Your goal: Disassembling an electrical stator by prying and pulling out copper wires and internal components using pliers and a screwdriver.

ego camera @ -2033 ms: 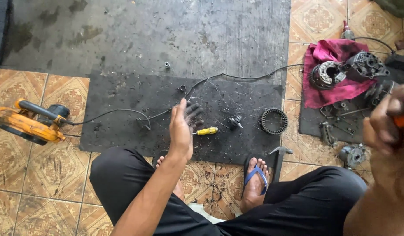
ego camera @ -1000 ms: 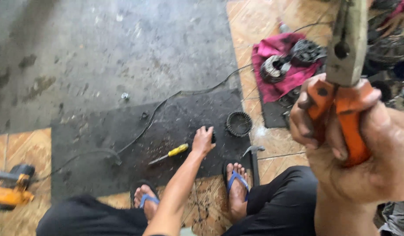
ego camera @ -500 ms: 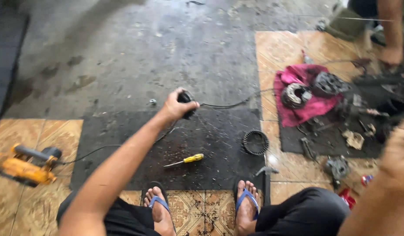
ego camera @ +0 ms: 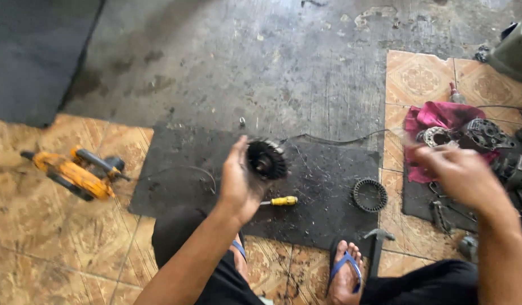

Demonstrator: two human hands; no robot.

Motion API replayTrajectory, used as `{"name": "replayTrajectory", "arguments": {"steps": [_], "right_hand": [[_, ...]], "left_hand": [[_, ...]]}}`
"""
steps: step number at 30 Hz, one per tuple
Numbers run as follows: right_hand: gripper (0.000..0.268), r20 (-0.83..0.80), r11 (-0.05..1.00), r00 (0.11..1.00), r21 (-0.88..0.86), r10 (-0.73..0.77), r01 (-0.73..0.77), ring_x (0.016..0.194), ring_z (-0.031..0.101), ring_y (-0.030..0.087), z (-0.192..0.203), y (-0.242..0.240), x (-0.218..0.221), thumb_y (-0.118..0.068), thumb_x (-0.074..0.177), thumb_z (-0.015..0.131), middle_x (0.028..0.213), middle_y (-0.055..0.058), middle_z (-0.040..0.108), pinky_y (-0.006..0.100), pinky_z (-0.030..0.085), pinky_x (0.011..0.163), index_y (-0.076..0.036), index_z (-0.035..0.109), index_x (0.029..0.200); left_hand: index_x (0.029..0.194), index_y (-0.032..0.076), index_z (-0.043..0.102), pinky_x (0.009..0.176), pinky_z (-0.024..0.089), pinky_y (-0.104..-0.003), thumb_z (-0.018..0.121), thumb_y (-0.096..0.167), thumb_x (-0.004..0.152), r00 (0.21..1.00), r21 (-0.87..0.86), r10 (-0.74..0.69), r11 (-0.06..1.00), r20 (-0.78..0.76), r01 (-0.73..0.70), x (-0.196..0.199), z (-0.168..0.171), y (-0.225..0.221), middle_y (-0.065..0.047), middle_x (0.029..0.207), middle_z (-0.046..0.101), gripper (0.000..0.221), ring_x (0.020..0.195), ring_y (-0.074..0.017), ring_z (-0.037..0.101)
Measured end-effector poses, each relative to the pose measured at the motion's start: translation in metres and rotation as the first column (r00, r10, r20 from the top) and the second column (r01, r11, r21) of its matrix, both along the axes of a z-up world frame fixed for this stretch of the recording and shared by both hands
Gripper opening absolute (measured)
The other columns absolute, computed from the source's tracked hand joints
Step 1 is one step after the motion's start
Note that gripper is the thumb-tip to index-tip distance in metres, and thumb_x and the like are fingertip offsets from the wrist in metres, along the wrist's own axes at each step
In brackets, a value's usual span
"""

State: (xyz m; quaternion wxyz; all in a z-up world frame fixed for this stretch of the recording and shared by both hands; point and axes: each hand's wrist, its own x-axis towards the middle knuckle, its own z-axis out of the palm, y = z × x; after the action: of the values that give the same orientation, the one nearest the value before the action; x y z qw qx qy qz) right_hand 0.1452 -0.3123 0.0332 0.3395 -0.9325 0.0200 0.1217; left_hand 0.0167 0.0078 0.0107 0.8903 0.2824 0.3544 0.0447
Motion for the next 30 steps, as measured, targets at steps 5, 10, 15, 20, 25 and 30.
{"name": "replayTrajectory", "arguments": {"steps": [5,10,15,20,25,30], "right_hand": [[0.049,-0.329,0.943,0.898,-0.06,0.291,-0.328,0.081,0.058,0.02,-0.02,0.026,0.0,-0.034,0.105,0.054,0.088,0.008,0.072,0.031,0.041,0.083,0.004,0.079,0.085],[0.045,-0.353,0.957,0.89,0.084,0.29,-0.279,0.12,0.062,0.012,0.001,0.049,-0.019,-0.025,0.096,0.055,0.13,0.003,0.075,0.027,0.041,0.108,-0.001,0.079,0.126],[0.043,-0.249,0.899,0.869,0.221,0.428,-0.379,0.107,0.067,0.016,-0.021,0.041,-0.02,-0.023,0.095,0.055,0.12,0.005,0.079,0.031,0.047,0.093,0.005,0.083,0.111],[0.043,-0.149,0.789,0.857,0.49,0.494,-0.37,0.108,0.068,0.022,-0.04,0.034,-0.023,-0.023,0.093,0.056,0.122,0.012,0.072,0.033,0.05,0.091,0.01,0.077,0.11],[0.048,-0.106,0.688,0.776,0.546,0.622,-0.477,0.078,0.058,0.016,-0.022,0.049,-0.034,-0.033,0.093,0.056,0.101,0.01,0.07,0.028,0.04,0.067,0.008,0.076,0.108],[0.049,-0.031,0.632,0.72,0.506,0.693,-0.586,0.064,0.05,0.012,-0.006,0.046,-0.039,-0.038,0.094,0.056,0.106,0.008,0.074,0.029,0.034,0.056,-0.001,0.069,0.064]], "left_hand": [[0.122,0.009,0.056,0.078,0.06,-0.05,0.04,0.026,0.104,0.995,0.034,-0.071,0.997,0.074,0.069,-0.009,-0.02,0.002,-0.023,0.122,0.061,0.029,0.114,-0.0345,0.058],[0.126,0.012,0.059,0.076,0.059,-0.04,0.049,0.017,0.103,0.991,0.119,-0.136,0.984,0.0,0.135,-0.017,-0.013,0.005,-0.021,0.124,0.066,0.027,0.112,-0.032,0.063],[0.131,0.016,0.058,0.067,0.059,-0.035,0.051,0.021,0.102,0.967,0.203,-0.243,0.945,-0.082,0.255,-0.022,-0.002,0.003,-0.016,0.126,0.067,0.03,0.109,-0.028,0.065],[0.129,0.015,0.061,0.1,0.053,-0.029,0.061,0.028,0.095,0.952,0.336,-0.306,0.894,-0.021,0.295,-0.02,-0.015,-0.003,-0.008,0.125,0.068,0.036,0.112,-0.0169,0.064],[0.124,0.015,0.066,0.093,0.056,-0.029,0.062,0.03,0.095,0.903,0.465,-0.429,0.8,-0.001,0.38,-0.018,-0.015,-0.006,-0.005,0.119,0.069,0.033,0.109,-0.0153,0.065],[0.122,0.014,0.064,0.081,0.063,-0.034,0.06,0.027,0.097,0.867,0.299,-0.498,0.826,-0.01,0.477,-0.017,-0.009,-0.008,-0.014,0.113,0.073,0.028,0.101,-0.023,0.071]]}}
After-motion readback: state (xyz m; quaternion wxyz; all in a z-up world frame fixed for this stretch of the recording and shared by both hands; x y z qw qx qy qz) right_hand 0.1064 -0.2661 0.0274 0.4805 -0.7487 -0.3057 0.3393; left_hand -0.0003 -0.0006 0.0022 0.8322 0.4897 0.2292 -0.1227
